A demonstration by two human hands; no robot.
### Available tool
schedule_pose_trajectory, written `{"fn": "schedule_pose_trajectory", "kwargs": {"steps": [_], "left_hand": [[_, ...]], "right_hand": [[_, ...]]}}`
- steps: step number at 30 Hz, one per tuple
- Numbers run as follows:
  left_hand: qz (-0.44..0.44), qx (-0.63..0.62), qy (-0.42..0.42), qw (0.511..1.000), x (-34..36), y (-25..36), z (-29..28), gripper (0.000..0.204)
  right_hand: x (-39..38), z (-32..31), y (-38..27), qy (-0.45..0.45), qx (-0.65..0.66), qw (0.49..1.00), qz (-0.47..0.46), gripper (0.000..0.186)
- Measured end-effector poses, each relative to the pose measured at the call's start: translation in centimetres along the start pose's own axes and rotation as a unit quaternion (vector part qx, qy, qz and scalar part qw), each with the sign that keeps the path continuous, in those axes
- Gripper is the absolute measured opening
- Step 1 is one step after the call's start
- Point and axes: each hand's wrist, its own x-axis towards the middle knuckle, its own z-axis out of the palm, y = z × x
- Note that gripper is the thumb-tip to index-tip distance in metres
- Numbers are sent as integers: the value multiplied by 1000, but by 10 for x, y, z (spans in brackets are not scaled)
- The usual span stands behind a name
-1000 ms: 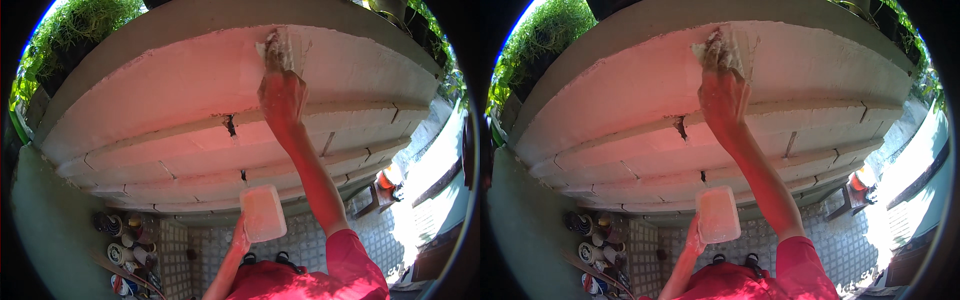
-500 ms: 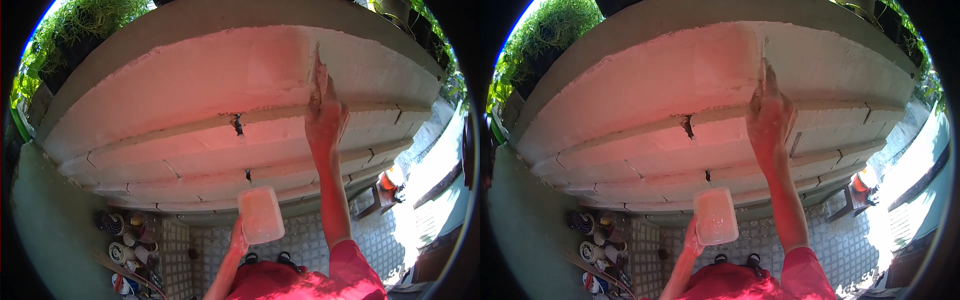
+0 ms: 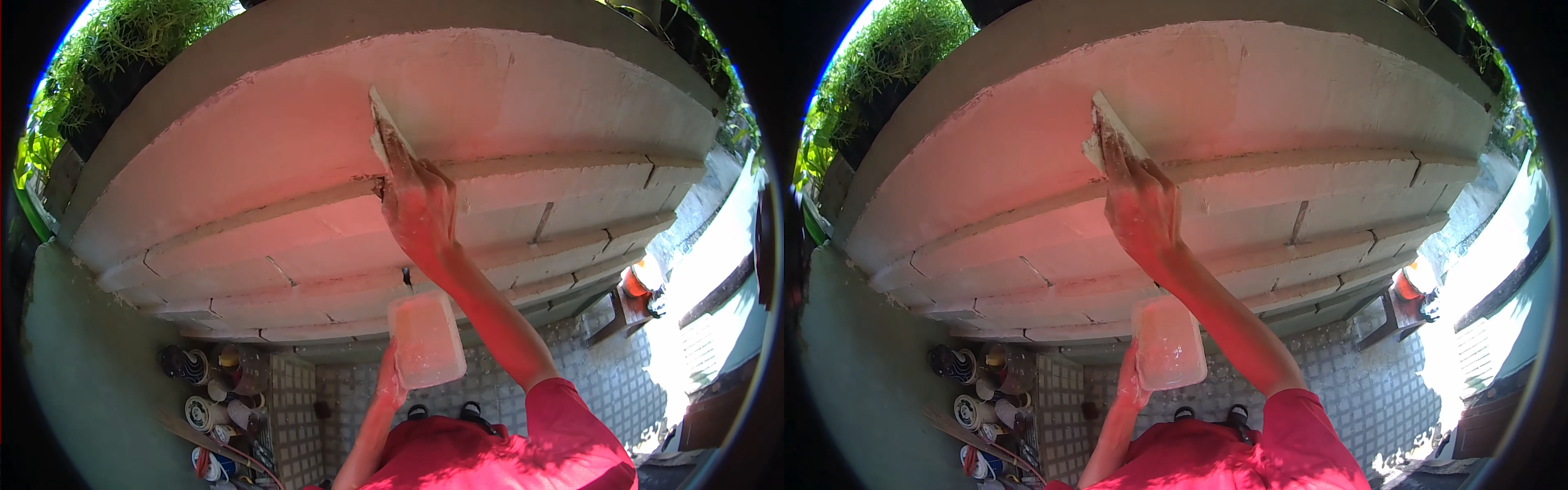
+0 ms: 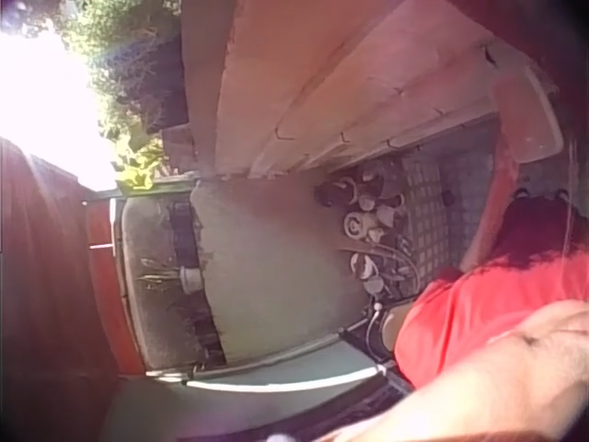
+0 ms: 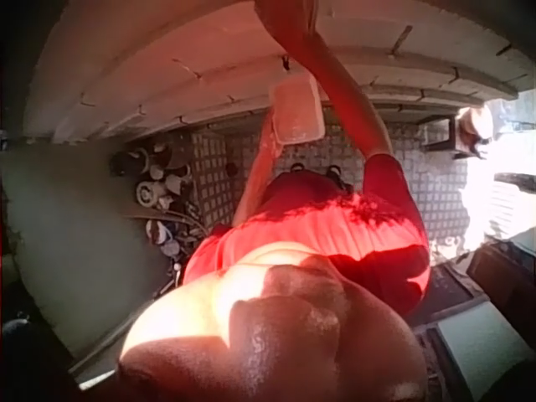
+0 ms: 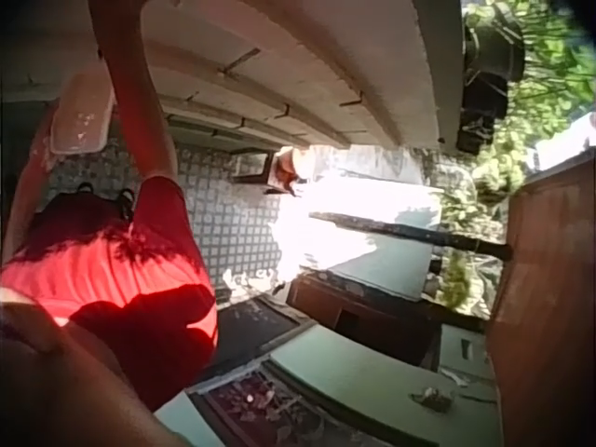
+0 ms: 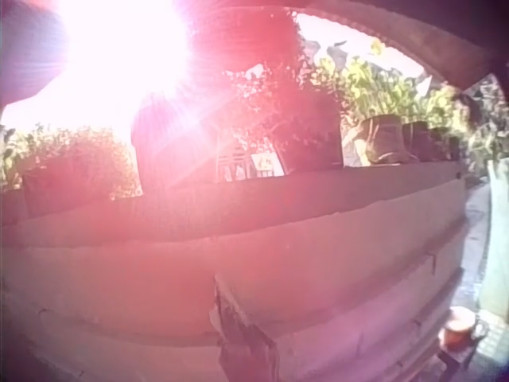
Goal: The recorder is applying white plaster or putty to a brick wall using a putty knife.
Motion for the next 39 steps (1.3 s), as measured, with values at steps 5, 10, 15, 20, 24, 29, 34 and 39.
{"fn": "schedule_pose_trajectory", "kwargs": {"steps": [5, 10, 15, 20, 24, 29, 34, 39], "left_hand": [[-1, 0, -5, 1000, -4, -3, -8, 55], [0, 0, 4, 1000, -4, -6, -7, 54], [-4, -2, 9, 1000, -8, -4, -6, 53], [7, -8, 7, 1000, -11, -4, -8, 53], [-3, -17, 8, 1000, -13, -5, -14, 53], [-13, 15, 5, 1000, -11, -2, -13, 60], [3, -15, 12, 1000, -14, 0, -16, 55], [-5, 17, 10, 1000, -16, 5, -22, 60]], "right_hand": [[21, -49, 31, 65, -60, 994, 58, 57], [45, -17, 27, 44, -141, 988, 34, 55], [25, 32, -8, 28, -114, 992, -42, 56], [17, -19, -3, 7, -8, 999, -45, 58], [36, -47, 25, 31, -87, 994, 66, 56], [37, 2, 8, 29, -142, 988, 43, 55], [29, 14, -22, 20, -50, 999, -8, 50], [31, -1, 0, 11, 111, 991, 69, 27]]}}
